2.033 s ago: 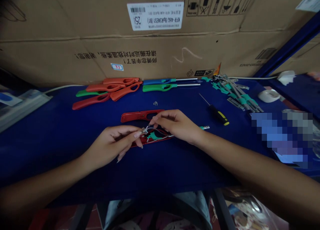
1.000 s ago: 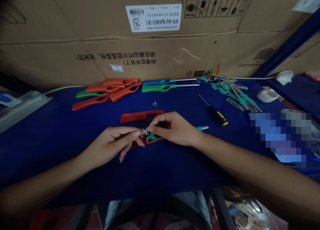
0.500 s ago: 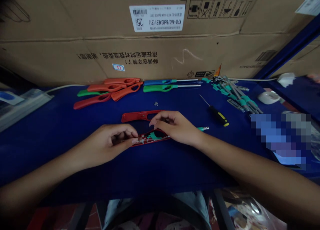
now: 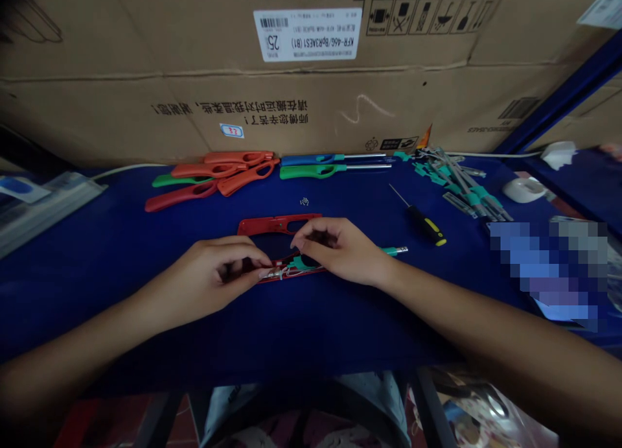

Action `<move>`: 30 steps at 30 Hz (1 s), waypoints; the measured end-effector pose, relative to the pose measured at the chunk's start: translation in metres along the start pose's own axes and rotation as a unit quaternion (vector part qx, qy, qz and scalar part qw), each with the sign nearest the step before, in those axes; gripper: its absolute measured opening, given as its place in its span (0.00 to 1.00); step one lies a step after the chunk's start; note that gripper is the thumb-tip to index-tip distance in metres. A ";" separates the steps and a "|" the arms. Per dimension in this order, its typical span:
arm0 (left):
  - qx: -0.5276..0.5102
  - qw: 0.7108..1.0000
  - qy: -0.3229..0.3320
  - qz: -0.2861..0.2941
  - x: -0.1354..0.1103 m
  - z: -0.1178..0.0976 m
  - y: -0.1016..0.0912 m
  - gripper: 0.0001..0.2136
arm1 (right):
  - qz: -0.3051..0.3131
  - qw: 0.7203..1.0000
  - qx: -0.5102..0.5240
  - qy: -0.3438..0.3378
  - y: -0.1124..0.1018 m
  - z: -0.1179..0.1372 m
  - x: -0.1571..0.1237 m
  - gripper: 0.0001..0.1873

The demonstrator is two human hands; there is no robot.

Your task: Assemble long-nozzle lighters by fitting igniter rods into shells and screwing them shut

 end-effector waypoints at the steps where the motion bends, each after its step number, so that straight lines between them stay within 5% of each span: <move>1: -0.006 1.000 0.001 0.002 0.000 0.000 0.000 0.05 | 0.003 1.000 -0.018 -0.015 0.001 0.001 0.000 0.10; 11: 0.011 0.999 0.023 0.022 -0.002 -0.002 0.000 0.05 | 0.040 0.963 -0.192 -0.185 0.014 0.020 -0.010 0.07; 30: 0.051 0.997 0.057 0.012 -0.005 -0.014 0.001 0.07 | 0.008 0.955 -0.235 -0.183 0.022 0.017 -0.007 0.04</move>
Point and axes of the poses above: each hand's wrist, its own x-axis towards the middle knuckle, its own y-axis out of the palm, z = x × y, the point moved 7 cm from there along x, towards the middle knuckle, and after that the axes turned 6 degrees about -y, right-handed, at the moved point
